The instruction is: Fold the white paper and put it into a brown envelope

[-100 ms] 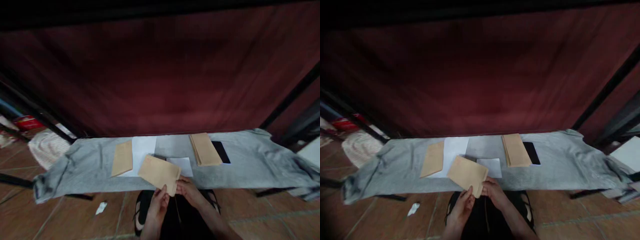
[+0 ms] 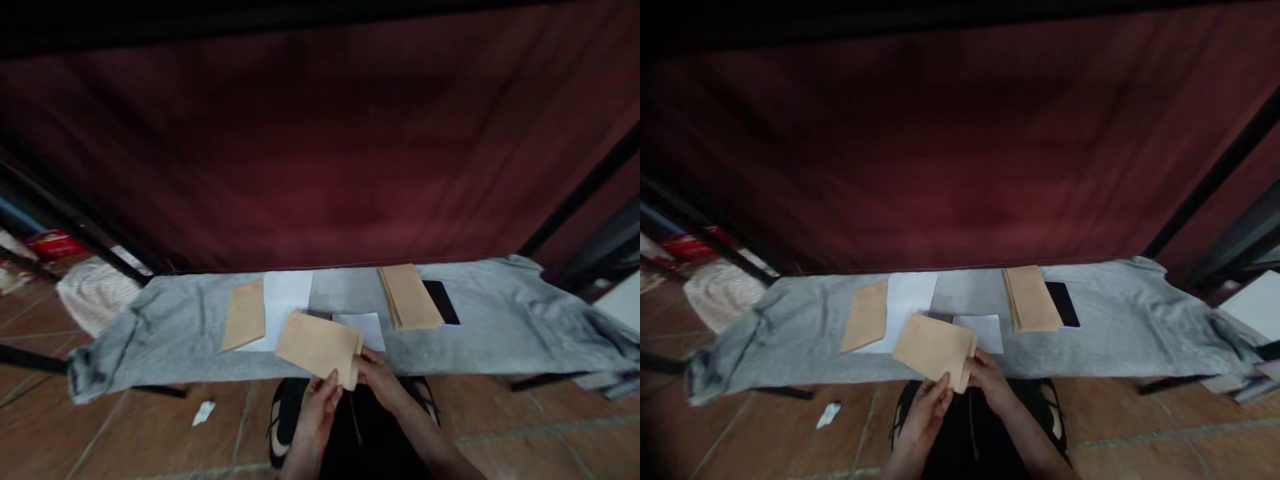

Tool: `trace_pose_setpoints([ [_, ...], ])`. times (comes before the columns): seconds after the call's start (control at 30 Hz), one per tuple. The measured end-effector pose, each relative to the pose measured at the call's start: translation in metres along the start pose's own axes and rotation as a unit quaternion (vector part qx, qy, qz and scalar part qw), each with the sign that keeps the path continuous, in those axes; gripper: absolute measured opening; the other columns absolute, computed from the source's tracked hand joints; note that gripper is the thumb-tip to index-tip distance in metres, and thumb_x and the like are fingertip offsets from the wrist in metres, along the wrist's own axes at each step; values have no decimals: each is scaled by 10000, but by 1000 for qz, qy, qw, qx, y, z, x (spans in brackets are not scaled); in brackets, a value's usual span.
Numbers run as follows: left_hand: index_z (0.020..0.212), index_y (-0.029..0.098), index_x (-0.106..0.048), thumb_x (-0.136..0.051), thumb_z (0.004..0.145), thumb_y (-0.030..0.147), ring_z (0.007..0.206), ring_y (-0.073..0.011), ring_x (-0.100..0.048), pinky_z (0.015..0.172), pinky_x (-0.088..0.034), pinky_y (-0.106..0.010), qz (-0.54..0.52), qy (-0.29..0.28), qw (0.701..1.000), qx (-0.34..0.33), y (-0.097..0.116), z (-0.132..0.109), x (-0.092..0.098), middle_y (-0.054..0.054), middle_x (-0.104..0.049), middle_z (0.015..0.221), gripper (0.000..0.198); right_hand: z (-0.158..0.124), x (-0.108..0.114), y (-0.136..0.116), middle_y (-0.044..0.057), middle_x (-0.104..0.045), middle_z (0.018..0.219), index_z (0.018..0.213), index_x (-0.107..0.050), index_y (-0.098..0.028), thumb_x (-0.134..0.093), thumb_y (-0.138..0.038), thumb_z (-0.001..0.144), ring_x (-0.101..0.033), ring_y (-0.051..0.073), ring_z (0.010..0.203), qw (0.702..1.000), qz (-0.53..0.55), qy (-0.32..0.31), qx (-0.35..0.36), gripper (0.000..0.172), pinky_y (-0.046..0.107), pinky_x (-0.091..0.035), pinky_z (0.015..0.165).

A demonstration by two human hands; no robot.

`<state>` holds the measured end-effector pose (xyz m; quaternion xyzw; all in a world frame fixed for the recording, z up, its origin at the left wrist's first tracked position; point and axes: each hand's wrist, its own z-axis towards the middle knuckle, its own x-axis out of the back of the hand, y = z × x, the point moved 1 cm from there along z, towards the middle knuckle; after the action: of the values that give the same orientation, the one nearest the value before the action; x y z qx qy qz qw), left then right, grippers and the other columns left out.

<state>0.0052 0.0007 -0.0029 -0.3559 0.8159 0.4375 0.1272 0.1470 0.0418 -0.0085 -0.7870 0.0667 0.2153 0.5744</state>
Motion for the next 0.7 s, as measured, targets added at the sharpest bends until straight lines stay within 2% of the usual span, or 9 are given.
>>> trace_pose_setpoints([
  [0.1,772,158,-653,-863,654,461,638,-146,-670,595,-530,-235,182,-63,981,11,-9,-10,2,-31,-706,708,387,3,6,-5,58,-759,933,1029,-734,-207,-671,-553,789,-683,267,867,987,-142,34,68,425,429,-547,826],
  [0.17,723,164,-644,-750,746,555,602,-179,-656,597,-543,-296,352,-92,930,-45,-10,-17,3,-39,-674,630,406,2,13,-11,47,-761,967,1033,-735,-228,-622,-510,831,-673,269,906,964,-236,47,112,365,423,-531,873],
  [0.2,744,170,-660,-717,776,544,653,-206,-673,649,-561,-338,429,-96,891,-115,-7,-20,3,-53,-688,666,380,1,16,-15,45,-760,985,1047,-733,-235,-603,-484,847,-672,268,920,955,-267,49,122,345,418,-526,888],
  [0.27,956,185,-706,-703,806,432,972,-285,-689,882,-546,-446,543,-87,779,-300,6,-24,-1,-111,-737,979,289,-1,23,-20,46,-754,1014,1083,-723,-241,-574,-450,868,-674,262,941,947,-294,35,128,334,408,-518,916],
  [0.33,1352,231,-561,-725,788,300,1386,-347,-437,1119,-361,-564,624,-89,643,-435,23,-24,-9,-141,-520,1464,591,-4,29,-23,46,-746,1033,1110,-711,-240,-556,-450,882,-675,252,968,950,-286,12,126,346,400,-508,948],
  [0.4,1517,268,-352,-786,723,265,1504,-377,-203,1167,-214,-648,700,-111,519,-477,38,-18,-16,-140,-259,1632,905,-7,34,-24,48,-742,1021,1101,-706,-230,-559,-469,885,-674,246,969,956,-268,-3,119,354,397,-513,943],
  [0.47,1561,280,-238,-834,665,299,1518,-393,-130,1166,-154,-686,750,-130,436,-480,50,-8,-21,-151,-157,1659,1076,-9,38,-24,48,-740,989,1064,-706,-215,-570,-480,881,-673,238,940,961,-252,-7,113,350,393,-527,913],
  [0.57,1575,269,-195,-841,636,366,1512,-403,-143,1168,-109,-693,782,-153,374,-475,57,4,-24,-177,-181,1647,1145,-10,44,-22,36,-737,951,1030,-702,-207,-575,-454,875,-670,215,892,963,-246,-14,105,318,376,-536,890],
  [0.7,1577,276,-207,-797,680,369,1488,-393,-223,1179,-96,-673,788,-167,336,-488,56,7,-30,-176,-340,1573,1077,-11,55,-23,33,-728,865,984,-698,-206,-550,-405,866,-677,213,825,951,-291,31,99,276,349,-559,796],
])
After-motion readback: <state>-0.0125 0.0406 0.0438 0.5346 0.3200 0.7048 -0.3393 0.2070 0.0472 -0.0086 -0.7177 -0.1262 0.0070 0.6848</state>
